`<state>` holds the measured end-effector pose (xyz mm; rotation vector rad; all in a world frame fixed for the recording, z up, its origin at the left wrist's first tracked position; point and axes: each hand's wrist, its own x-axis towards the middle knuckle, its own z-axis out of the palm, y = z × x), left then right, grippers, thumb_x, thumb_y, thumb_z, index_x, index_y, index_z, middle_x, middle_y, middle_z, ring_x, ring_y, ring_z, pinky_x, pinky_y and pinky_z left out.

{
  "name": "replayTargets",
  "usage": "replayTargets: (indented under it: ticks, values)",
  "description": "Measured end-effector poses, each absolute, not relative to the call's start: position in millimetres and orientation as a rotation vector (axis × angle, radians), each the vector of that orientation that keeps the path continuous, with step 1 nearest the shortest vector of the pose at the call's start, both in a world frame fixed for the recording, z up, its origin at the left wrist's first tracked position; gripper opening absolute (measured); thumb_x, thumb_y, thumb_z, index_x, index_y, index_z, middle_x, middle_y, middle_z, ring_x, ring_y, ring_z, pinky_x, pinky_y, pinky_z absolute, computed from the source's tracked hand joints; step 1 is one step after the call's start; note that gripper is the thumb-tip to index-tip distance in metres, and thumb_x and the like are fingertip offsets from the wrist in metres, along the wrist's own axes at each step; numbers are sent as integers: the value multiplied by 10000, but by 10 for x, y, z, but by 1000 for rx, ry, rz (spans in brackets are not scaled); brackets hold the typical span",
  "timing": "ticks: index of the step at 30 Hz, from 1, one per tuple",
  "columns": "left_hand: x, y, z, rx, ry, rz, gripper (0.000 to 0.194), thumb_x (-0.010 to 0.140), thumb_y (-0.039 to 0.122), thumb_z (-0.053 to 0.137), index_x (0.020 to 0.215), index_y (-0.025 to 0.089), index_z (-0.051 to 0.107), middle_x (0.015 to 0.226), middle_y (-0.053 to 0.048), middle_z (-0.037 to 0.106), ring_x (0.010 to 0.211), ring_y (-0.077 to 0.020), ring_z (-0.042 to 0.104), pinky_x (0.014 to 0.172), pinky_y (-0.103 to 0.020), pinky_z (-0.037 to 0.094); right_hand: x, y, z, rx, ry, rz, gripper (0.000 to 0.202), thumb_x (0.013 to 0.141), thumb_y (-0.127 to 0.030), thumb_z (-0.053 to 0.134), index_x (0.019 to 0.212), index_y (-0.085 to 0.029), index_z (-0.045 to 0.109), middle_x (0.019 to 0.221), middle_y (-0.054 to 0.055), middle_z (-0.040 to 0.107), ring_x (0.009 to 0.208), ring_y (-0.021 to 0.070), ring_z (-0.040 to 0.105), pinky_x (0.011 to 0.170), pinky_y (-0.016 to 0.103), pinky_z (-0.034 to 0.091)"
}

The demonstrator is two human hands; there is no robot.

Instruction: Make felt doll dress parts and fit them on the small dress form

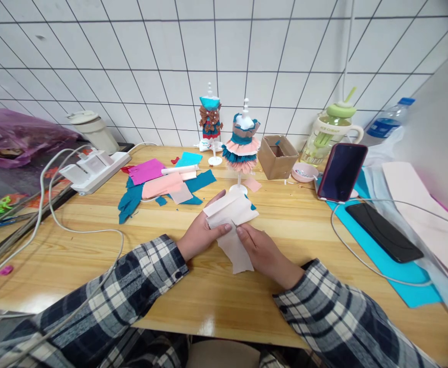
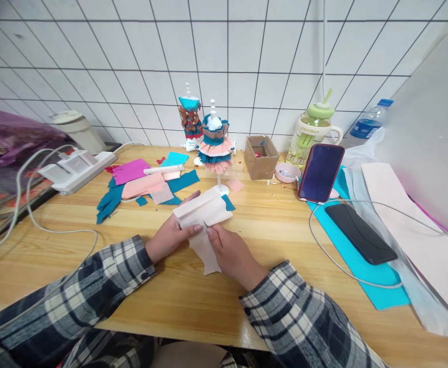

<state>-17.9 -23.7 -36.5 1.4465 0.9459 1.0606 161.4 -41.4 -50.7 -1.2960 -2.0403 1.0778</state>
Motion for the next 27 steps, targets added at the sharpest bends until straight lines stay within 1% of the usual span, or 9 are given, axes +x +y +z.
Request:
replayTargets:
  ticks: [3,6,8,11,14,17,23,27]
  values:
    - [-199,-225,-390,1416,949,1102,806,790,375,657,1450,189,234,1487,-116,344,1307,-274,408,1080,-383,354,1614,-416,-498,-1299,-2053,1080,370,976,-449,238,894,-215,513,839,43,636,734,177,574,645,283,390]
    - [-215,-212,-405,1414,1003,1134,835,762,380,684,1449,194,246,1511,-117,290,1302,-291,410,1063,-384,374,1617,-415,-508,-1293,-2054,1091,379,976,-455,236,918,-213,523,869,52,639,768,182,579,670,287,398]
    - [-218,-212,-408,1427,1012,1116,873,752,380,694,1460,201,216,1498,-120,317,1278,-292,438,1046,-385,391,1619,-416,-518,-1294,-2043,1103,391,974,-466,231,906,-213,521,863,50,635,769,181,577,679,288,402]
    - [-217,-219,-409,1450,994,1070,901,754,370,694,1473,220,172,1473,-119,363,1235,-291,483,1024,-398,410,1619,-420,-526,-1292,-2028,1116,404,969,-489,223,851,-214,496,792,32,610,715,171,558,654,279,400]
    - [-217,-217,-419,1477,1005,1061,898,745,361,706,1470,224,194,1483,-115,345,1254,-305,460,1038,-417,392,1616,-426,-528,-1279,-2019,1109,398,968,-487,228,830,-215,483,769,24,593,703,165,546,645,272,394]
    - [-219,-204,-433,1487,1010,1060,905,749,354,704,1474,229,177,1482,-113,347,1270,-313,441,1051,-435,374,1615,-430,-527,-1274,-2010,1093,384,972,-468,232,836,-213,485,778,27,596,698,164,537,637,272,386]
    - [-216,-191,-444,1494,1009,1073,906,753,352,701,1474,253,161,1520,-95,270,1280,-311,428,1057,-437,368,1615,-433,-538,-1288,-2009,1083,361,973,-453,240,822,-218,469,771,26,590,687,166,532,628,276,380]
    - [-206,-195,-445,1499,1026,1073,914,750,358,703,1475,244,158,1511,-104,289,1286,-318,419,1049,-440,377,1607,-427,-556,-1274,-1976,1103,355,971,-456,240,826,-219,462,786,30,591,716,168,543,655,280,390]
